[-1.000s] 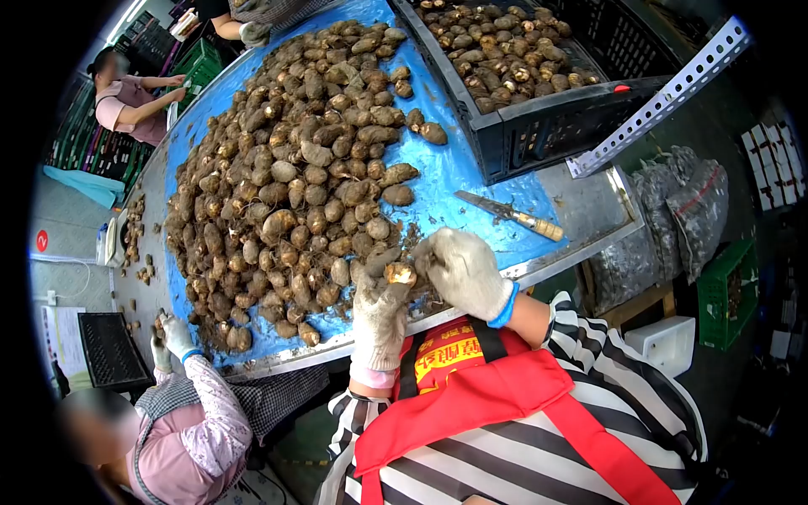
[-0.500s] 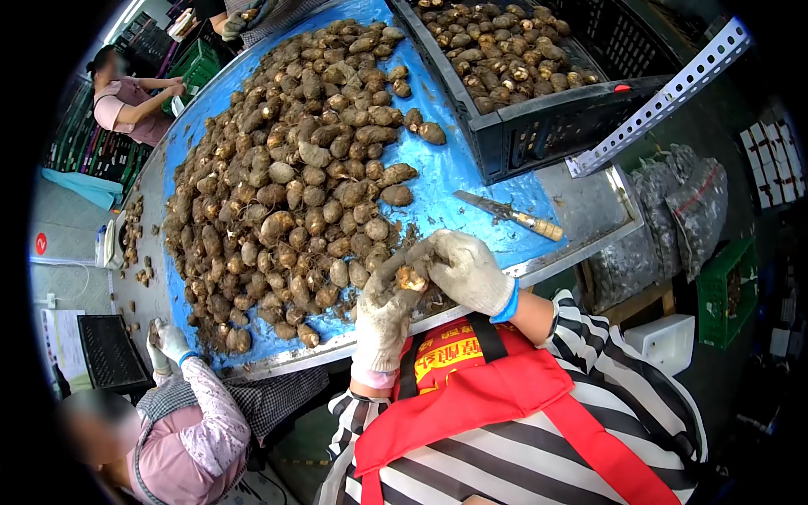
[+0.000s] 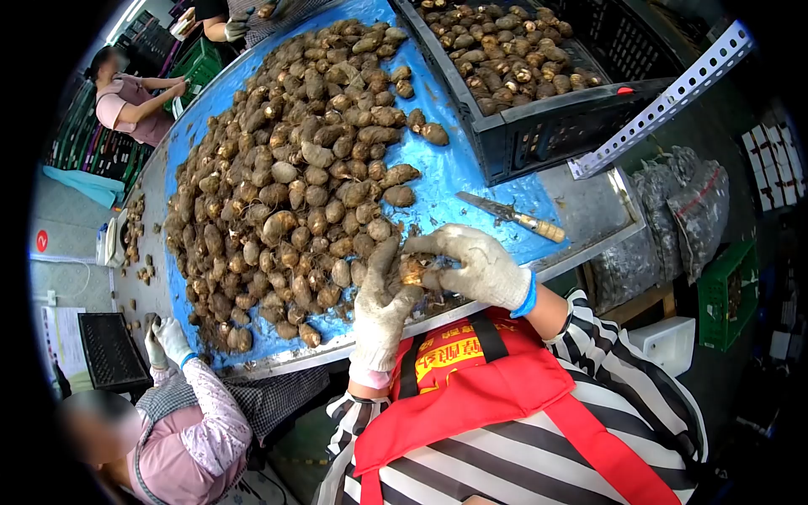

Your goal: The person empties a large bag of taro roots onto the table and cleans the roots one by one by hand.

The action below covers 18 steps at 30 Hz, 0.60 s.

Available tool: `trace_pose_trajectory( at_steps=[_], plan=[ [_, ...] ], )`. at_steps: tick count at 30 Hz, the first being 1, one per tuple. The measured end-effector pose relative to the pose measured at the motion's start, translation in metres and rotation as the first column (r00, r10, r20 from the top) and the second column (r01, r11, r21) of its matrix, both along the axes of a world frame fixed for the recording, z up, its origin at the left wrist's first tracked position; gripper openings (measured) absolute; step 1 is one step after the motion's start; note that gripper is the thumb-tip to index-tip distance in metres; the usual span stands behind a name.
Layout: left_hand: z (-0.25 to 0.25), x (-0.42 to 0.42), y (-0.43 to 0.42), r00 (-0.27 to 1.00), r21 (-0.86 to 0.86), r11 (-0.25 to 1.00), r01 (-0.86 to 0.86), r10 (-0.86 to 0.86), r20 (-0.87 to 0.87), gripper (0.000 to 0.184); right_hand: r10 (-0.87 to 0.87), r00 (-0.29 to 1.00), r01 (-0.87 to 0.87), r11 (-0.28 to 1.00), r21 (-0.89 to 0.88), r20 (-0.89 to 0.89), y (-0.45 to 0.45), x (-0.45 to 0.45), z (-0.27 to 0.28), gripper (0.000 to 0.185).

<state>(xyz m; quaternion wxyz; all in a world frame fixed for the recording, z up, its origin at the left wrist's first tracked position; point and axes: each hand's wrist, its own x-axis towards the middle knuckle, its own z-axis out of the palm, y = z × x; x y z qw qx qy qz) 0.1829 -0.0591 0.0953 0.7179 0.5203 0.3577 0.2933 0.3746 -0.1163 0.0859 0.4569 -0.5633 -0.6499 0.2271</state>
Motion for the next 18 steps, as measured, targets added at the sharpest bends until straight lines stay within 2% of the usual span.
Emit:
trace_pose_trajectory(
  at_steps=[3, 5, 6, 9, 10, 11, 13, 16, 18],
  plan=[
    [0.005, 0.003, -0.002, 0.977, 0.161, 0.987, 0.026, 0.009, -0.214, 0.074, -0.040, 0.989, 0.027, 0.996, 0.088, 0.146, 0.000, -0.010, -0.005, 0.029],
    [0.015, 0.002, -0.002, 0.961, 0.147, 0.985, 0.088, -0.045, -0.272, 0.075, -0.098, 0.969, 0.067, 0.988, 0.140, 0.227, -0.001, -0.016, -0.008, 0.024],
    [0.019, 0.001, -0.003, 0.951, 0.138, 0.984, 0.117, -0.071, -0.302, 0.076, -0.073, 0.983, 0.053, 0.991, 0.121, 0.166, 0.005, -0.014, -0.010, 0.018],
    [0.026, 0.000, -0.003, 0.967, 0.016, 0.994, 0.110, -0.103, -0.234, 0.076, -0.188, 0.949, 0.192, 0.981, 0.006, 0.253, 0.024, -0.002, -0.036, 0.015],
    [0.028, 0.001, -0.004, 0.973, -0.005, 0.995, 0.097, -0.096, -0.211, 0.076, -0.216, 0.954, 0.231, 0.971, -0.053, 0.210, 0.025, 0.001, -0.039, 0.013],
    [0.026, 0.000, -0.003, 0.980, -0.011, 0.996, 0.083, -0.084, -0.178, 0.076, -0.205, 0.972, 0.225, 0.949, -0.221, 0.113, 0.020, 0.005, -0.040, 0.017],
    [0.017, -0.002, -0.002, 0.992, -0.028, 0.997, 0.069, -0.071, -0.108, 0.076, -0.169, 0.977, 0.127, 0.950, -0.284, -0.128, 0.014, 0.008, -0.030, 0.023],
    [0.010, -0.002, 0.001, 0.995, 0.008, 0.998, 0.070, -0.069, -0.076, 0.075, -0.107, 0.926, -0.087, 0.873, -0.481, -0.362, 0.005, 0.005, 0.008, 0.025],
    [0.010, 0.000, 0.001, 0.992, 0.031, 0.997, 0.072, -0.068, -0.102, 0.074, -0.013, 0.979, -0.050, 0.953, -0.299, -0.205, 0.003, -0.004, 0.006, 0.026]
  ],
)
